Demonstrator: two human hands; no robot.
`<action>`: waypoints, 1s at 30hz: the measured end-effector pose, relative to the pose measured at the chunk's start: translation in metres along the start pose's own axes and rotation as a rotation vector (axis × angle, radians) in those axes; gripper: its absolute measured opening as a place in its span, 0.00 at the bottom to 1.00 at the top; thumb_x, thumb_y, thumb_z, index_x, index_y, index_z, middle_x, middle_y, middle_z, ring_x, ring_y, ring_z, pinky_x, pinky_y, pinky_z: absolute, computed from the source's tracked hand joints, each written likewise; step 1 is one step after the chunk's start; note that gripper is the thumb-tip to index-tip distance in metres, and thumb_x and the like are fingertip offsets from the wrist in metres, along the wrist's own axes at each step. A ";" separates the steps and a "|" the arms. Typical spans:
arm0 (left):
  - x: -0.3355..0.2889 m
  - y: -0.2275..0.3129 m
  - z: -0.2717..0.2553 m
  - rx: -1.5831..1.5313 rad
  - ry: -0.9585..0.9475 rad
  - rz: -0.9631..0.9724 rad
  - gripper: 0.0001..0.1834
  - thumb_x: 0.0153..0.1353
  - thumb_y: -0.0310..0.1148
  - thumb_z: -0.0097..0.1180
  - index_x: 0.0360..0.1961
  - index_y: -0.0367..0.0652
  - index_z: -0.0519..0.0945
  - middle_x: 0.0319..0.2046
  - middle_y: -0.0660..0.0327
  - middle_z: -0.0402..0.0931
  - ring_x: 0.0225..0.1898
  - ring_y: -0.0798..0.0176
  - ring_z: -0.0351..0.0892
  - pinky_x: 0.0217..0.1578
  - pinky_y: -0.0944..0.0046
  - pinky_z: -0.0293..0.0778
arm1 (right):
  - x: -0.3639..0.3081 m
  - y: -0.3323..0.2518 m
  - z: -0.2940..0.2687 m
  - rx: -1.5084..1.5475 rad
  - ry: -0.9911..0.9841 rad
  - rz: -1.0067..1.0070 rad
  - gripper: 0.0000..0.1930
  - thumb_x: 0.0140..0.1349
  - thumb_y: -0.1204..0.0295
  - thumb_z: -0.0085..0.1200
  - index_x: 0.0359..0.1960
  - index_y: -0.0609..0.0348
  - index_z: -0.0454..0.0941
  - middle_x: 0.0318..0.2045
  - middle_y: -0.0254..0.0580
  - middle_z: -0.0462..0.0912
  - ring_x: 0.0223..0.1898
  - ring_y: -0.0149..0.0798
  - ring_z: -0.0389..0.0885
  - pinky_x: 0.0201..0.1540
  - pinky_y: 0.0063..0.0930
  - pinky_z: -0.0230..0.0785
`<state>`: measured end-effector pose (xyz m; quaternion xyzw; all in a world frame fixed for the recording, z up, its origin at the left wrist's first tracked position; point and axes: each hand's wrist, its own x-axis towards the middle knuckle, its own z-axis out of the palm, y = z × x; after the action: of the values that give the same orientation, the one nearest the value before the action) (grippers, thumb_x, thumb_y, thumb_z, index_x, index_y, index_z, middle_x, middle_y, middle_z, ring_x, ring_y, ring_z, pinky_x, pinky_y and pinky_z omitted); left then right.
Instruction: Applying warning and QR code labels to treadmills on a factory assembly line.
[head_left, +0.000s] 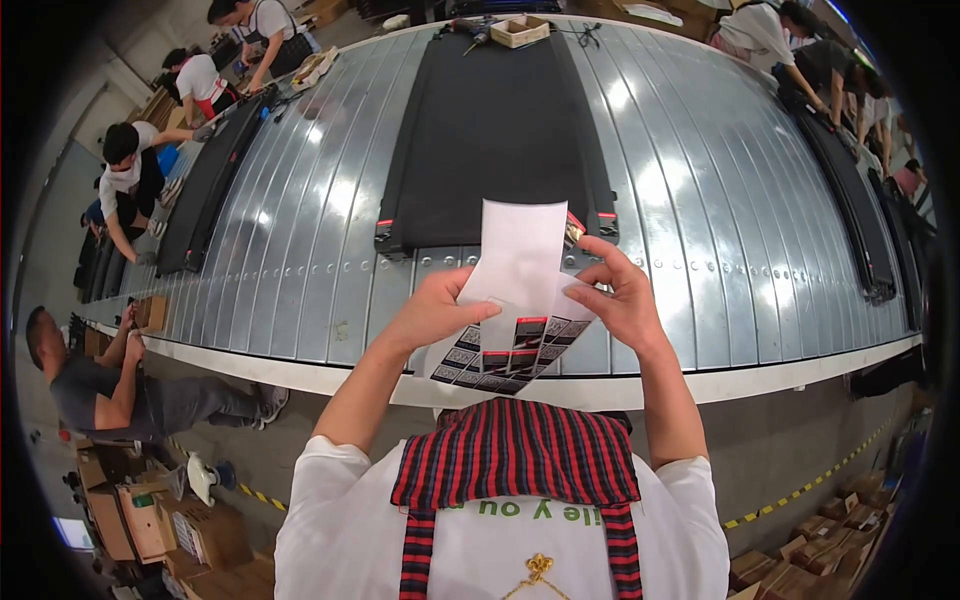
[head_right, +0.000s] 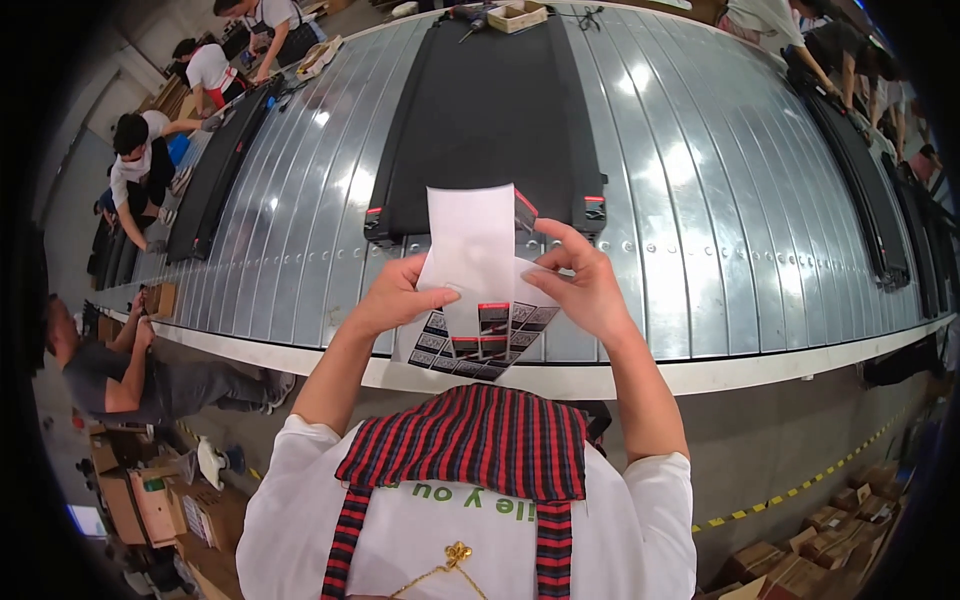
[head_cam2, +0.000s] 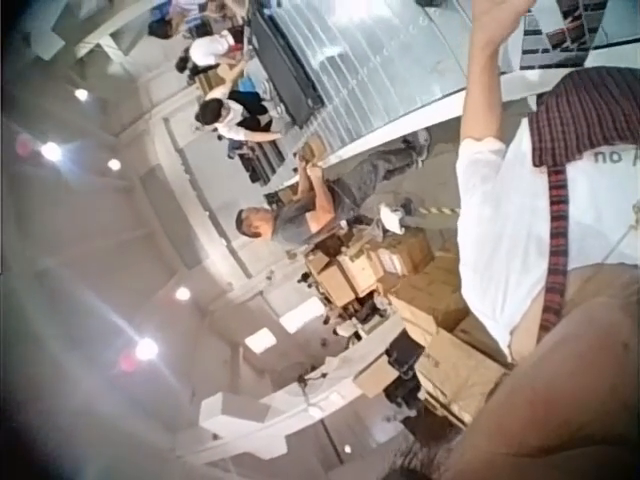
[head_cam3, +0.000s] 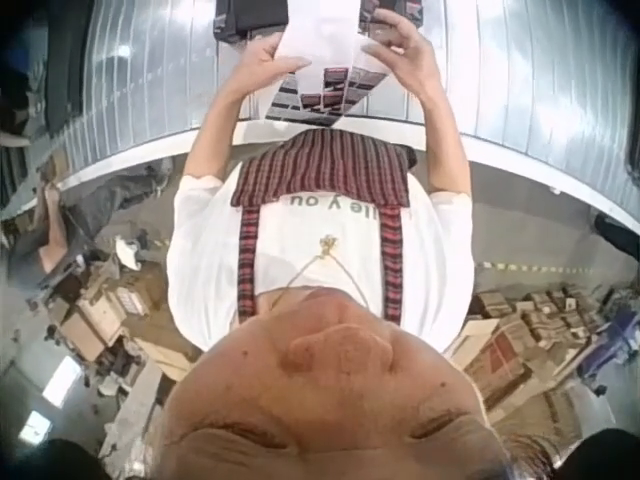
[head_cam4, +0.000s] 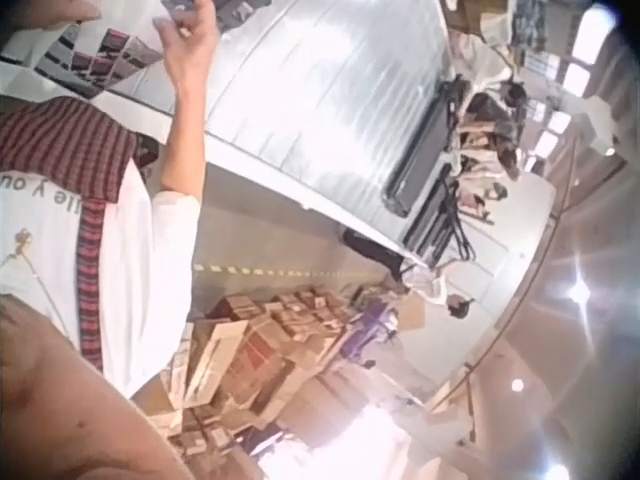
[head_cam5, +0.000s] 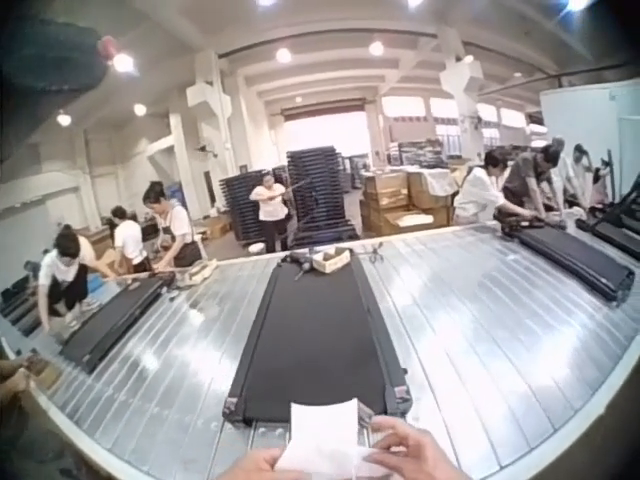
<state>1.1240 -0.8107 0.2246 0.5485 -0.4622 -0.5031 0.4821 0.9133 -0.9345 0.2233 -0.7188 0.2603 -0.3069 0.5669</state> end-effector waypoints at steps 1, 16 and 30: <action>0.005 -0.002 0.008 0.034 -0.027 -0.025 0.16 0.50 0.26 0.57 0.41 0.35 0.74 0.35 0.63 0.76 0.36 0.73 0.73 0.39 0.71 0.69 | -0.003 0.001 -0.009 0.017 0.008 0.024 0.26 0.46 0.84 0.56 0.50 0.55 0.66 0.23 0.32 0.77 0.28 0.23 0.72 0.33 0.19 0.66; 0.059 -0.038 0.051 0.261 -0.285 -0.277 0.12 0.48 0.28 0.53 0.35 0.37 0.77 0.25 0.68 0.75 0.29 0.76 0.69 0.35 0.72 0.67 | -0.009 0.013 -0.066 -0.054 -0.118 0.233 0.31 0.45 0.81 0.59 0.53 0.54 0.63 0.30 0.39 0.77 0.33 0.28 0.75 0.37 0.21 0.67; 0.101 -0.056 0.027 0.459 -0.359 -0.265 0.15 0.56 0.40 0.52 0.36 0.39 0.76 0.21 0.62 0.75 0.27 0.73 0.72 0.31 0.70 0.69 | 0.065 0.094 -0.122 0.000 0.254 0.351 0.12 0.49 0.72 0.57 0.35 0.64 0.75 0.30 0.35 0.77 0.33 0.26 0.73 0.35 0.18 0.64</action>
<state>1.1047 -0.9068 0.1579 0.6010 -0.5657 -0.5328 0.1869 0.8652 -1.0825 0.1615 -0.6182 0.4508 -0.2913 0.5742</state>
